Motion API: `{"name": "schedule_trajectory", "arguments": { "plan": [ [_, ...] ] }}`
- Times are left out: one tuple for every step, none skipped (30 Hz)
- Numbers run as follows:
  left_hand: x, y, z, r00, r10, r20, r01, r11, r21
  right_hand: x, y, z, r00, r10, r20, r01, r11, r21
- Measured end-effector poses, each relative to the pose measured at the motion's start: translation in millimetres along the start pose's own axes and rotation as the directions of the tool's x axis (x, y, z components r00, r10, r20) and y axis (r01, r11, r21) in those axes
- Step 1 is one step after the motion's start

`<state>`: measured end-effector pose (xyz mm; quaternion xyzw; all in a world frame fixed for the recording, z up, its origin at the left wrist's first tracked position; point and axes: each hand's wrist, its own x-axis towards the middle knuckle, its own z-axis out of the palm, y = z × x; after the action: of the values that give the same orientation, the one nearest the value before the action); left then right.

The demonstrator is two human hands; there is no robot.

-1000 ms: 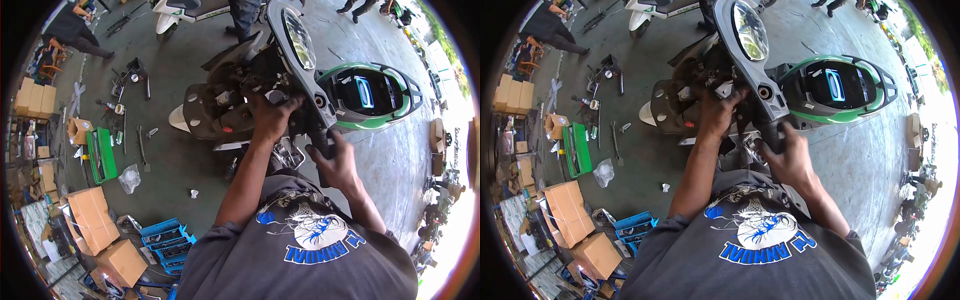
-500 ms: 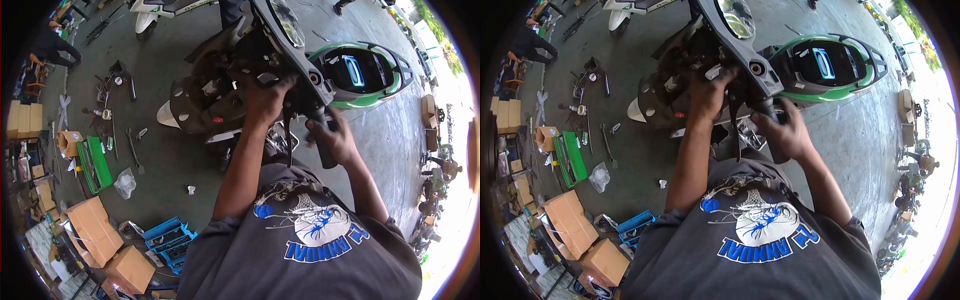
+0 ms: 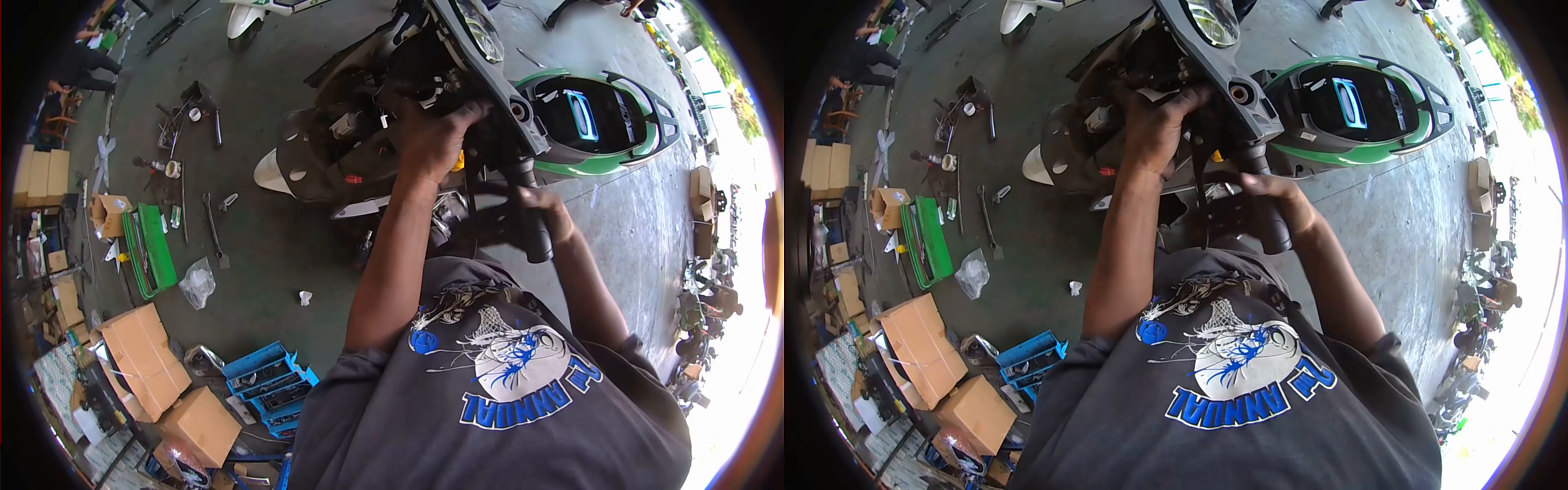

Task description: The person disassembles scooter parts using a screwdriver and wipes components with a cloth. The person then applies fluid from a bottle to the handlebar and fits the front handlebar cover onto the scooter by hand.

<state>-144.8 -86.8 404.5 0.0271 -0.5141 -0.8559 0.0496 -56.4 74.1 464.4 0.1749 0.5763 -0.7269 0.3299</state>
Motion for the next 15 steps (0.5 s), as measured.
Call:
{"name": "schedule_trajectory", "arguments": {
  "plan": [
    [-4.3, 12.7, 3.6, 0.996, -0.064, 0.058, 0.07, 0.992, -0.105, 0.8, 2.0, -2.6, 0.992, 0.02, 0.123, -0.033, 0.994, 0.109],
    [-7.0, 19.7, 5.8, 0.986, -0.12, 0.115, 0.142, 0.968, -0.207, 3.4, 4.1, -6.3, 0.968, 0.031, 0.249, -0.084, 0.975, 0.205],
    [-6.4, 20.6, 6.5, 0.988, -0.11, 0.107, 0.131, 0.968, -0.215, 5.6, -3.6, -6.0, 0.999, -0.025, 0.029, 0.027, 0.996, -0.08],
    [-6.5, 20.8, 6.5, 0.987, -0.132, 0.088, 0.147, 0.968, -0.205, 3.7, -8.4, -1.8, 0.999, -0.023, 0.034, 0.026, 0.996, -0.09],
    [-7.9, 20.3, 6.5, 0.985, -0.16, 0.069, 0.17, 0.966, -0.192, -2.9, -12.8, 6.0, 0.994, -0.092, -0.06, 0.068, 0.942, -0.329],
    [-9.3, 17.7, 5.9, 0.985, -0.162, 0.066, 0.172, 0.966, -0.191, -9.5, -16.7, 16.9, 0.974, -0.184, -0.135, 0.081, 0.833, -0.547],
    [-7.9, 13.2, 5.4, 0.991, -0.114, 0.066, 0.124, 0.974, -0.191, -9.8, -14.0, 16.3, 0.892, -0.415, -0.178, 0.063, 0.505, -0.861],
    [-4.4, 10.4, 4.5, 0.996, -0.058, 0.066, 0.07, 0.98, -0.188, -8.3, -11.6, 13.9, 0.89, -0.425, -0.167, 0.077, 0.5, -0.863],
    [-4.2, 9.6, 5.0, 0.997, -0.047, 0.069, 0.059, 0.982, -0.181, -7.6, -7.8, 8.8, 0.896, -0.401, -0.193, 0.112, 0.622, -0.775],
    [-7.6, 9.8, 6.4, 0.999, -0.049, 0.004, 0.049, 0.99, -0.13, -4.8, -3.9, 2.1, 0.902, -0.375, -0.213, 0.147, 0.732, -0.665],
    [-10.1, 11.1, 7.6, 0.998, -0.04, -0.058, 0.035, 0.996, -0.077, 1.8, 0.2, -8.6, 0.982, -0.154, -0.113, 0.115, 0.948, -0.296],
    [-11.4, 13.3, 9.5, 0.999, -0.013, -0.045, 0.01, 0.998, -0.067, 3.3, 4.4, -13.5, 0.987, 0.109, 0.119, -0.124, 0.985, 0.121],
    [-14.1, 15.1, 11.5, 0.996, -0.066, -0.053, 0.06, 0.992, -0.113, 2.4, 5.6, -6.0, 0.979, 0.095, 0.182, -0.139, 0.958, 0.249],
    [-15.4, 15.7, 11.5, 0.991, -0.122, -0.059, 0.112, 0.981, -0.159, 0.8, 2.8, -1.8, 0.973, 0.074, 0.22, -0.141, 0.941, 0.307],
    [-12.8, 12.4, 7.6, 0.989, -0.147, 0.002, 0.145, 0.978, -0.147, -1.0, 0.2, 2.4, 0.965, 0.054, 0.258, -0.148, 0.92, 0.363]
  ]
}}
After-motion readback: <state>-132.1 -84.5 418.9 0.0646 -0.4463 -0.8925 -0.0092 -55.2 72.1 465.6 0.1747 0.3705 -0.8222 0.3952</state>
